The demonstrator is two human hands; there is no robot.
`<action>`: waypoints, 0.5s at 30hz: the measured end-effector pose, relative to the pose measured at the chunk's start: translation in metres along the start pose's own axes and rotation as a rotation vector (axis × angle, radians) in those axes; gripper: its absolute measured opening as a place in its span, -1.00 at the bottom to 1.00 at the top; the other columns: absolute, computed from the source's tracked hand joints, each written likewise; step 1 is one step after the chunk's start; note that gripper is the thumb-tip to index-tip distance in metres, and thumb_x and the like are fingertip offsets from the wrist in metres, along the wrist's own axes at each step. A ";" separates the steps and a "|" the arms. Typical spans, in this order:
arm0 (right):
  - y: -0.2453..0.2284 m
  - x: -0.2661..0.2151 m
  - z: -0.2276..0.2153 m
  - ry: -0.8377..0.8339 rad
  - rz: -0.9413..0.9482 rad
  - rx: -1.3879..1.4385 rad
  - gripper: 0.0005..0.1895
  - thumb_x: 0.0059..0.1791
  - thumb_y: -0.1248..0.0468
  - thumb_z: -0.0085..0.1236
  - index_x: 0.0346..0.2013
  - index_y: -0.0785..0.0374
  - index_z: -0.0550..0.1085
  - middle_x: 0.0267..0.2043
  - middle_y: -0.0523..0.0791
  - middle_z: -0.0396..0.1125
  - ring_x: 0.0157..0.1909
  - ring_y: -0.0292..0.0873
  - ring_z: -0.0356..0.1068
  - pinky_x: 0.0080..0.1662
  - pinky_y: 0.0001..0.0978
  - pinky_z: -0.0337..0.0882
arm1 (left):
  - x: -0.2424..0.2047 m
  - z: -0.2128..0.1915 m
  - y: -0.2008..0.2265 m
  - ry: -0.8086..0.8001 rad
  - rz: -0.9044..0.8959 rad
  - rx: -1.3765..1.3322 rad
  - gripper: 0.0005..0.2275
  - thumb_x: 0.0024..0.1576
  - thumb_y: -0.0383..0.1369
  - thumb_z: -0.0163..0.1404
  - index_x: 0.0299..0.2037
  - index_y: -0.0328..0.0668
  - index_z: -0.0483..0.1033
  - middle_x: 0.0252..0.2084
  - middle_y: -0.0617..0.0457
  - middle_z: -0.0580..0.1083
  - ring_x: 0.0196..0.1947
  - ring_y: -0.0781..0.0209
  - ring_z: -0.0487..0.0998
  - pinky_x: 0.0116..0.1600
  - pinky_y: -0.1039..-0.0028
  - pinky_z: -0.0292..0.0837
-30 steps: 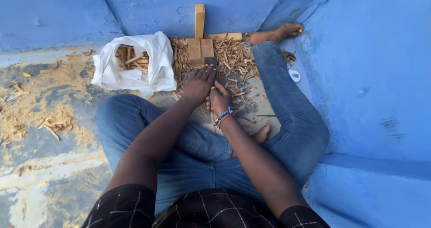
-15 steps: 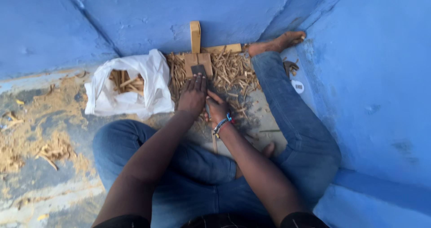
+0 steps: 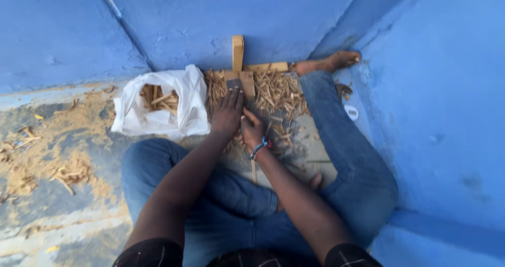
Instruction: The person is shaving a wooden stick with a metal tool. They repeatedly scrape the blade against the wood to produce thin shavings and then place the stick into a plastic bag.
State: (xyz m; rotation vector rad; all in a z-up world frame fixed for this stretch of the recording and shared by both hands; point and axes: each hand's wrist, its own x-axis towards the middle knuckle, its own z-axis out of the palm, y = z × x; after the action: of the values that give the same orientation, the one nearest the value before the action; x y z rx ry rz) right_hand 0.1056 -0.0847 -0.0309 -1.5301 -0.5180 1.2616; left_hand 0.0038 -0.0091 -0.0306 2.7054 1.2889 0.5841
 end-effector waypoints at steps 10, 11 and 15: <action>0.008 -0.054 -0.013 -0.043 0.070 0.102 -0.59 0.11 0.17 0.01 0.28 0.02 0.45 -0.55 -0.16 0.30 -0.67 -0.31 0.20 -0.62 -0.44 0.22 | -0.041 -0.014 0.022 -0.044 0.094 0.120 -0.38 0.16 -0.18 0.01 0.40 -0.33 0.18 0.47 -0.24 0.19 0.47 -0.11 0.16 0.46 0.07 0.03; 0.007 -0.052 -0.011 -0.039 0.100 0.134 -0.59 0.11 0.17 0.01 0.27 0.01 0.46 -0.55 -0.16 0.31 -0.66 -0.30 0.20 -0.62 -0.44 0.21 | -0.039 -0.015 0.019 -0.045 0.098 0.114 -0.37 0.15 -0.18 0.01 0.40 -0.34 0.19 0.47 -0.25 0.18 0.47 -0.12 0.16 0.46 0.08 0.03; 0.003 -0.047 -0.021 -0.039 0.086 0.131 -0.61 0.11 0.18 0.03 0.25 0.00 0.45 -0.55 -0.14 0.31 -0.66 -0.29 0.20 -0.61 -0.43 0.20 | -0.032 -0.010 0.026 -0.030 0.056 0.063 -0.36 0.13 -0.17 0.03 0.40 -0.35 0.22 0.46 -0.24 0.20 0.47 -0.13 0.18 0.46 0.10 0.05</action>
State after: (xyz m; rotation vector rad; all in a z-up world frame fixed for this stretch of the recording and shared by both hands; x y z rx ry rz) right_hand 0.1071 -0.1337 -0.0144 -1.4325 -0.3900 1.3674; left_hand 0.0009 -0.0509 -0.0244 2.7983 1.2486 0.5146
